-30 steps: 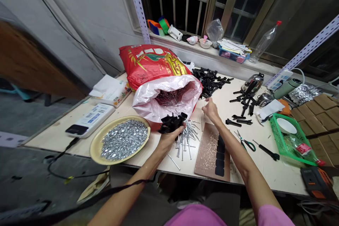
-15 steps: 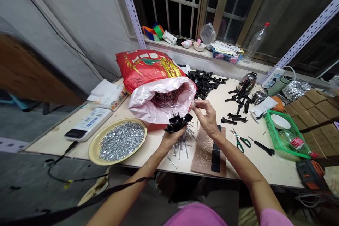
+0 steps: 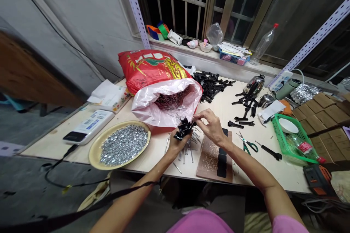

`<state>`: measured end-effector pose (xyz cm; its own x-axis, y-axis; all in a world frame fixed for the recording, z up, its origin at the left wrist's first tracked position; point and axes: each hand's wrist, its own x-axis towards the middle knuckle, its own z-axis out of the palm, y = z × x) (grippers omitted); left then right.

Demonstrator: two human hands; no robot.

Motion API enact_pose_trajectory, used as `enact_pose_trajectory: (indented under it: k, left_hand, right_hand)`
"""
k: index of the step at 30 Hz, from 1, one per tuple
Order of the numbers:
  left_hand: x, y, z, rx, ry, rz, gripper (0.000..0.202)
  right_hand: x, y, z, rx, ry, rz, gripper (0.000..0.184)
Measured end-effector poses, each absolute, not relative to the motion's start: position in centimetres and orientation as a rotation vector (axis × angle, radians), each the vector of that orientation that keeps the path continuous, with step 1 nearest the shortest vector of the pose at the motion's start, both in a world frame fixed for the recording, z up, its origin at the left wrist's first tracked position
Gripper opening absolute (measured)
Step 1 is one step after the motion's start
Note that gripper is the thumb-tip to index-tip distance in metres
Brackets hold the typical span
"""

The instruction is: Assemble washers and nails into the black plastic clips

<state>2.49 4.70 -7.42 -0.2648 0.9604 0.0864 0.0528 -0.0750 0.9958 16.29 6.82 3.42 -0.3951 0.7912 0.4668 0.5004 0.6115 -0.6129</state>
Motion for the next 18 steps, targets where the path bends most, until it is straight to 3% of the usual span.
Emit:
enact_pose_trajectory:
  k: [5, 12, 18]
  left_hand:
    - [2.8, 4.9, -6.5, 1.067, 1.485, 1.44, 0.024]
    - [3.1, 4.6, -5.1, 0.902, 1.485, 1.461, 0.027]
    - [3.1, 4.2, -4.2, 0.962, 1.441, 1.51, 0.027]
  right_hand:
    - [17.2, 7.1, 2.8, -0.949, -2.161, 0.645, 0.015]
    - [17.8, 10.5, 0.5, -2.031, -2.44, 0.265, 0.025]
    - [15.0, 12.1, -1.9, -2.236, -2.489, 0.259, 0.026]
